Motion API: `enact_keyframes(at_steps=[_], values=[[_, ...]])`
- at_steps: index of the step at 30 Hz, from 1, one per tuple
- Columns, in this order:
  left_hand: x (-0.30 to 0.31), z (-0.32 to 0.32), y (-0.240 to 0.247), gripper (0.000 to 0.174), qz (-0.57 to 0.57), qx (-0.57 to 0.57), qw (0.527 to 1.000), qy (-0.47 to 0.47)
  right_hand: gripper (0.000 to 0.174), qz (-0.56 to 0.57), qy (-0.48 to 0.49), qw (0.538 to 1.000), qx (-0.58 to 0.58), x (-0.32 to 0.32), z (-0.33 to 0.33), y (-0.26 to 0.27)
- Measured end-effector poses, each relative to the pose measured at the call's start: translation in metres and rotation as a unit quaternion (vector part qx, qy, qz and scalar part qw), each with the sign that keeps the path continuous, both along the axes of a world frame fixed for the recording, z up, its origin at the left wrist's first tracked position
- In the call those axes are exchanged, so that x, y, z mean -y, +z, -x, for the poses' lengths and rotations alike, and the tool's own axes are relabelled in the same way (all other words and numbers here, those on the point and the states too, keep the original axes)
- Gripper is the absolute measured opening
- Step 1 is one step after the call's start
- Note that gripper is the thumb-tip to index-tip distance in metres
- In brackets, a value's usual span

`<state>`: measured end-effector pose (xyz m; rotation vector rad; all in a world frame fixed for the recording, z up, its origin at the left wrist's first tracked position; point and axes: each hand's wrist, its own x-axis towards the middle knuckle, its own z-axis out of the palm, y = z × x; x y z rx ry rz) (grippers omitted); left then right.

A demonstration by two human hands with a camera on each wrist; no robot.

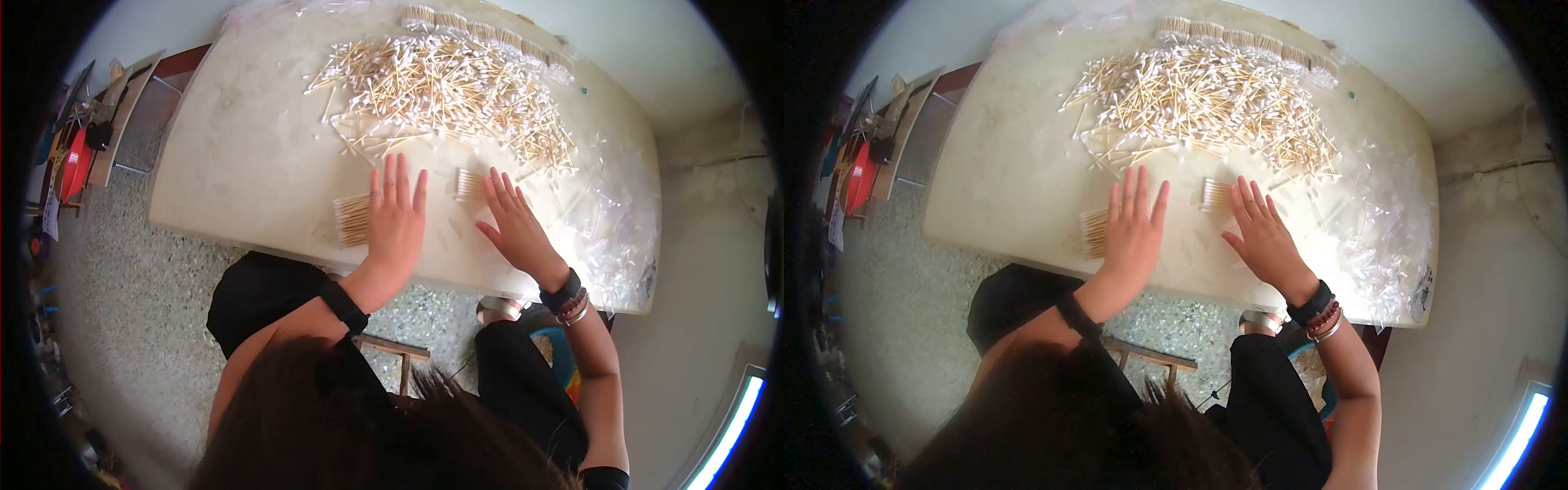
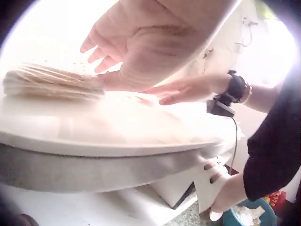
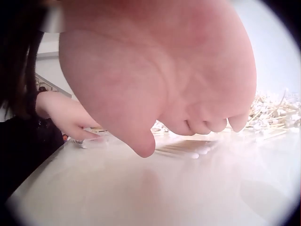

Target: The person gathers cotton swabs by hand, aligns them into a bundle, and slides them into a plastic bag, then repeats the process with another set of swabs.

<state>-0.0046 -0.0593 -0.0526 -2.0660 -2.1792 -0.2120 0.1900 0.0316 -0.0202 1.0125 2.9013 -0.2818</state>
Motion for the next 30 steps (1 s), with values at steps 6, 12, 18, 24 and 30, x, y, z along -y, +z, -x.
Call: enact_keyframes(at_steps=[6,12,18,24,30], values=[[0.008,-0.035,-0.009,0.068,0.015,0.1,0.993,-0.06,0.069,-0.005,-0.012,0.999,0.031,0.012,-0.008,-0.006],[0.01,-0.047,-0.005,0.08,0.032,0.162,0.984,-0.065,0.068,-0.03,-0.015,0.999,0.017,0.014,-0.01,-0.007],[-0.002,-0.054,-0.012,0.079,0.007,0.174,0.983,-0.059,0.066,-0.011,-0.016,1.0,0.001,0.018,-0.015,-0.004],[-0.006,-0.051,-0.021,0.078,0.015,0.159,0.985,-0.06,0.056,0.002,-0.009,0.999,-0.043,0.01,-0.018,-0.003],[-0.003,-0.049,-0.018,0.078,0.038,0.156,0.985,-0.066,0.037,-0.169,-0.037,0.981,-0.09,-0.049,-0.035,0.008]])
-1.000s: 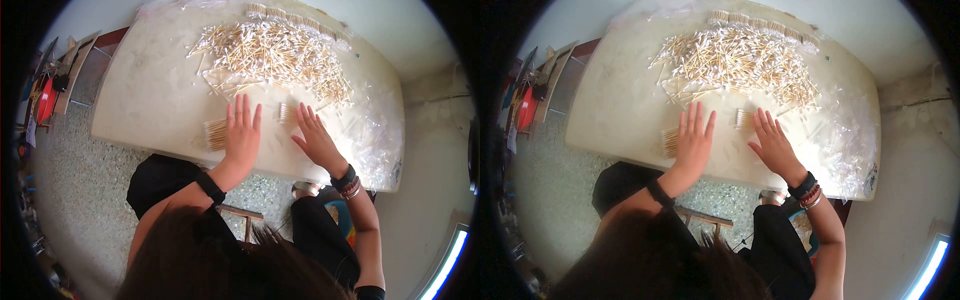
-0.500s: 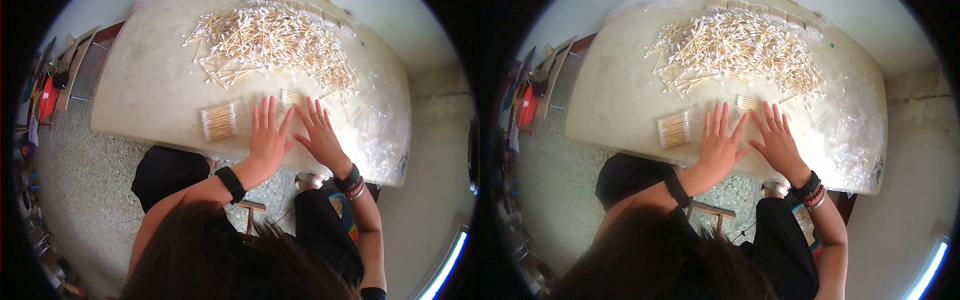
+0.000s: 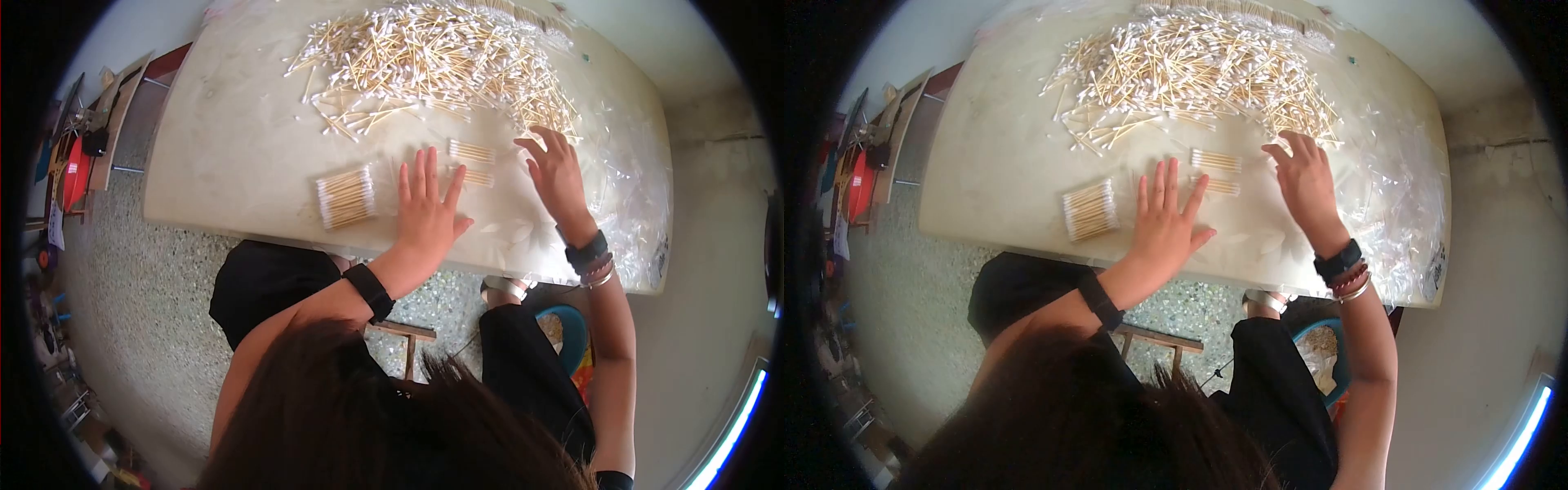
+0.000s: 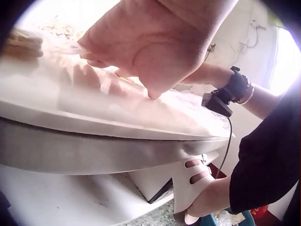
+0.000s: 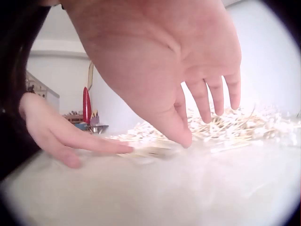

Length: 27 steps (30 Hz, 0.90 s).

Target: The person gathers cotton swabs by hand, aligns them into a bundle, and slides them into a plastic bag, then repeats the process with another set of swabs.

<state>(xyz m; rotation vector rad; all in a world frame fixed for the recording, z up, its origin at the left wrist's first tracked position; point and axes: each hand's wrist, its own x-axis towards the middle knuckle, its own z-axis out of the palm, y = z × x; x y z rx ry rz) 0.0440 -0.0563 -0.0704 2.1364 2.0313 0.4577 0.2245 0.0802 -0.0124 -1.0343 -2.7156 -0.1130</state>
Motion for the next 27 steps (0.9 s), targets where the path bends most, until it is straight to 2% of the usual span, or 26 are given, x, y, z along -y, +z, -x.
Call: enact_keyframes(at_steps=[1,4,5,8,15,17,18,20,23,27], values=[[0.001,0.001,0.0,0.078,0.002,0.006,1.0,-0.002,0.028,-0.027,-0.001,1.0,0.012,-0.006,-0.002,-0.002],[0.002,0.001,0.001,0.078,0.005,0.008,1.0,-0.003,0.021,-0.013,0.001,0.999,0.037,-0.017,-0.006,-0.009],[0.003,0.001,0.0,0.078,0.007,0.008,1.0,-0.001,0.013,-0.032,0.017,0.999,0.03,-0.018,-0.006,-0.01],[0.003,0.001,0.0,0.079,0.004,0.01,1.0,-0.003,0.01,-0.031,0.03,0.998,0.036,-0.02,-0.004,-0.011],[0.004,0.001,0.0,0.08,0.006,0.02,1.0,-0.003,0.013,-0.041,0.072,0.994,0.066,-0.024,-0.003,-0.018],[0.004,0.0,0.001,0.08,0.008,0.02,1.0,-0.001,0.018,-0.011,0.042,0.998,0.05,-0.023,-0.002,-0.021],[0.003,0.0,0.002,0.08,0.01,0.022,1.0,-0.002,0.018,-0.011,0.045,0.998,0.05,-0.019,0.002,-0.018],[0.004,0.001,0.002,0.08,0.014,0.023,1.0,-0.002,0.016,0.049,0.056,0.997,-0.032,-0.007,0.011,-0.013],[0.005,-0.002,0.001,0.08,0.004,0.029,1.0,0.0,0.017,0.101,0.071,0.99,-0.063,0.007,0.031,-0.011],[0.007,-0.004,0.002,0.076,-0.004,0.021,1.0,0.011,0.015,0.139,0.083,0.986,-0.05,0.018,0.057,-0.013]])
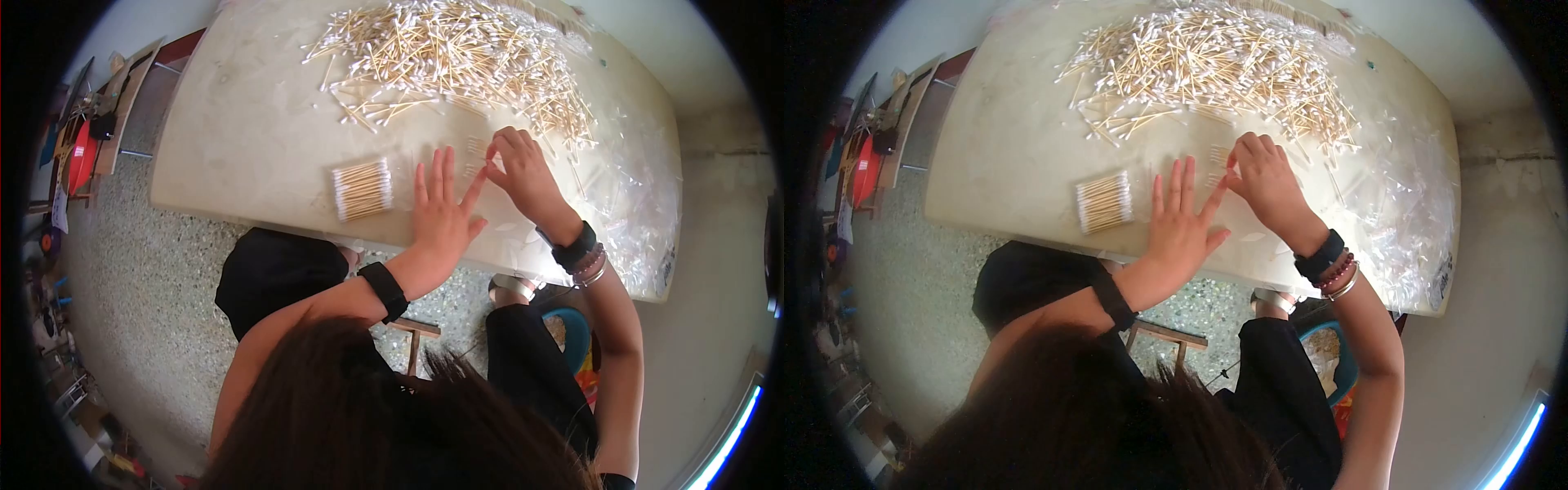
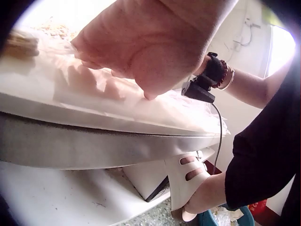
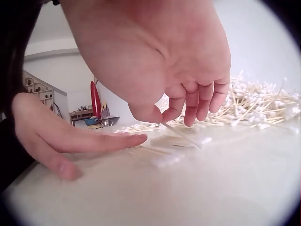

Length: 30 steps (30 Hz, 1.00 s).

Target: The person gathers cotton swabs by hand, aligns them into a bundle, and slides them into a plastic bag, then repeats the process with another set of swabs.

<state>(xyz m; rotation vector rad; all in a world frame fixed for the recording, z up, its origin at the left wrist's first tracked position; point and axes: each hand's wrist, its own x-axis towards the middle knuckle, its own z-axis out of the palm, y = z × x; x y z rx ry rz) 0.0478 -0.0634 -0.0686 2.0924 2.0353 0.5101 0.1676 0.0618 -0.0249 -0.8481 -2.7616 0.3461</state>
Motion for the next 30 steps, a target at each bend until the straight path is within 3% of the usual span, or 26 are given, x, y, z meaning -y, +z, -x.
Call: enact_keyframes(at_steps=[5,10,16,18,30], values=[[0.0,0.001,0.005,0.073,0.019,-0.025,0.999,-0.011,0.016,0.01,-0.005,1.0,0.005,0.003,0.008,-0.001],[-0.003,0.004,0.003,0.074,-0.033,0.004,0.999,-0.006,0.024,-0.025,-0.039,0.999,0.01,0.005,-0.007,0.007],[-0.012,0.009,0.002,0.077,-0.037,0.003,0.999,0.015,0.05,-0.07,-0.053,0.993,0.08,0.032,-0.036,0.007],[-0.012,0.009,0.001,0.077,-0.045,0.003,0.999,0.005,0.06,-0.066,-0.032,0.984,0.162,0.046,-0.043,0.004],[-0.016,0.007,-0.005,0.073,-0.054,-0.017,0.998,-0.005,0.065,-0.036,-0.065,0.988,0.135,0.048,-0.047,-0.005]])
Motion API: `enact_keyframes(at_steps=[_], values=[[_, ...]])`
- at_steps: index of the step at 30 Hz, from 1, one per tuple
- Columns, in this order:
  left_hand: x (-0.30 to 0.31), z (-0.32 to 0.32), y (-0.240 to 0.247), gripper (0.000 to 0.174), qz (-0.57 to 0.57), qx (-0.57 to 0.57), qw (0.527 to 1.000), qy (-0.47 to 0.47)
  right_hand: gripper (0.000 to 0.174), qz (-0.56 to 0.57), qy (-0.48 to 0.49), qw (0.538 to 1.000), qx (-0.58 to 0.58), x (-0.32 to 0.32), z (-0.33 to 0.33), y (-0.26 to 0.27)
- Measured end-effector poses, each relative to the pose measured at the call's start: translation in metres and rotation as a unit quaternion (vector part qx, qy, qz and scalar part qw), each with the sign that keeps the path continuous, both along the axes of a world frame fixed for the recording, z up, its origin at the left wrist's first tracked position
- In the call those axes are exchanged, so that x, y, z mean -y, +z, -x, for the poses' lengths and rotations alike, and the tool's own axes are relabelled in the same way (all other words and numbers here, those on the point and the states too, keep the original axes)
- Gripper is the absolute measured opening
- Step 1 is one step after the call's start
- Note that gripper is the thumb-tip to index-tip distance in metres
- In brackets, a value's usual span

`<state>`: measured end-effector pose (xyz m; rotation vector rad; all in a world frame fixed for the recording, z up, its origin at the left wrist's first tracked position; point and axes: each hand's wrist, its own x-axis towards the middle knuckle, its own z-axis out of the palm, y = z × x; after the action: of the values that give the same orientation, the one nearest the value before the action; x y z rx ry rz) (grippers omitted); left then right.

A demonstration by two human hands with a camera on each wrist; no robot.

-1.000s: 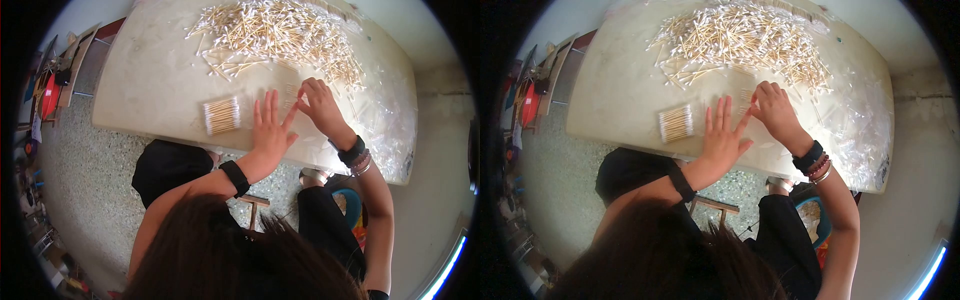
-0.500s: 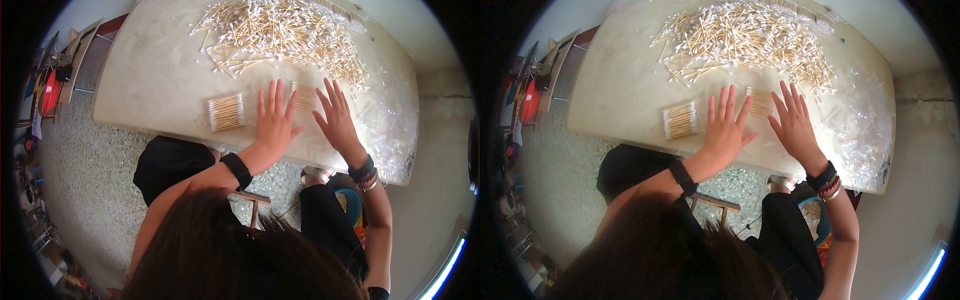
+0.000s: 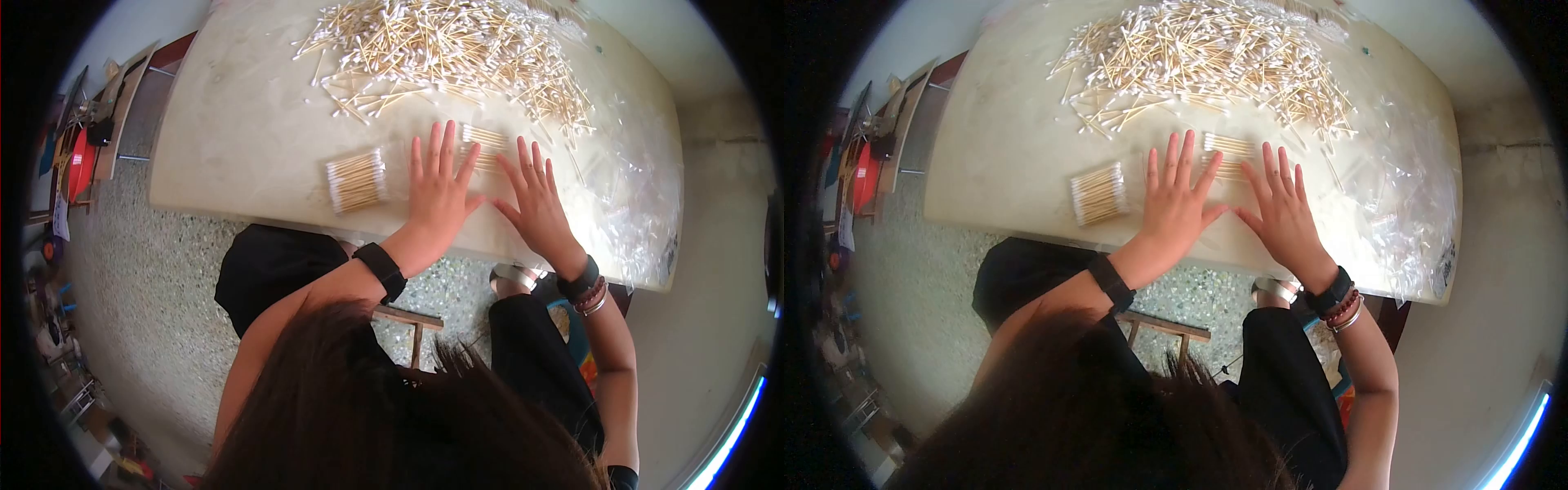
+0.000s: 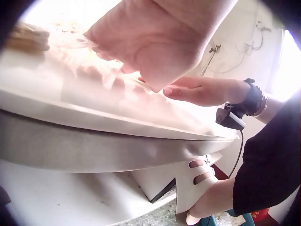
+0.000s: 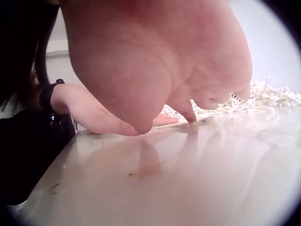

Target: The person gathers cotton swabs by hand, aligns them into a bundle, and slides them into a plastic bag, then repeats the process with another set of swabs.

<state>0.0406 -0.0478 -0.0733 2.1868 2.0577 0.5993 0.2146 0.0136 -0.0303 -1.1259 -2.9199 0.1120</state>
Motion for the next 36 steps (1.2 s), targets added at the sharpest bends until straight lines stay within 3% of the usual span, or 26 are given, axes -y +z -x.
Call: enact_keyframes(at_steps=[14,17,19,36], values=[[-0.007,0.001,0.005,0.074,-0.026,0.018,0.999,0.002,0.063,-0.003,0.0,1.0,-0.02,-0.016,0.005,0.004],[-0.022,0.005,0.0,0.074,-0.051,0.04,0.998,-0.024,0.063,0.009,0.021,0.999,-0.048,-0.03,0.01,0.004],[-0.028,0.009,-0.002,0.072,-0.021,0.007,0.995,-0.101,0.062,0.042,0.057,0.996,-0.063,-0.036,0.013,0.001],[-0.018,0.009,0.003,0.066,-0.028,0.007,0.993,-0.116,0.064,0.047,0.069,0.995,-0.051,-0.017,0.011,-0.004]])
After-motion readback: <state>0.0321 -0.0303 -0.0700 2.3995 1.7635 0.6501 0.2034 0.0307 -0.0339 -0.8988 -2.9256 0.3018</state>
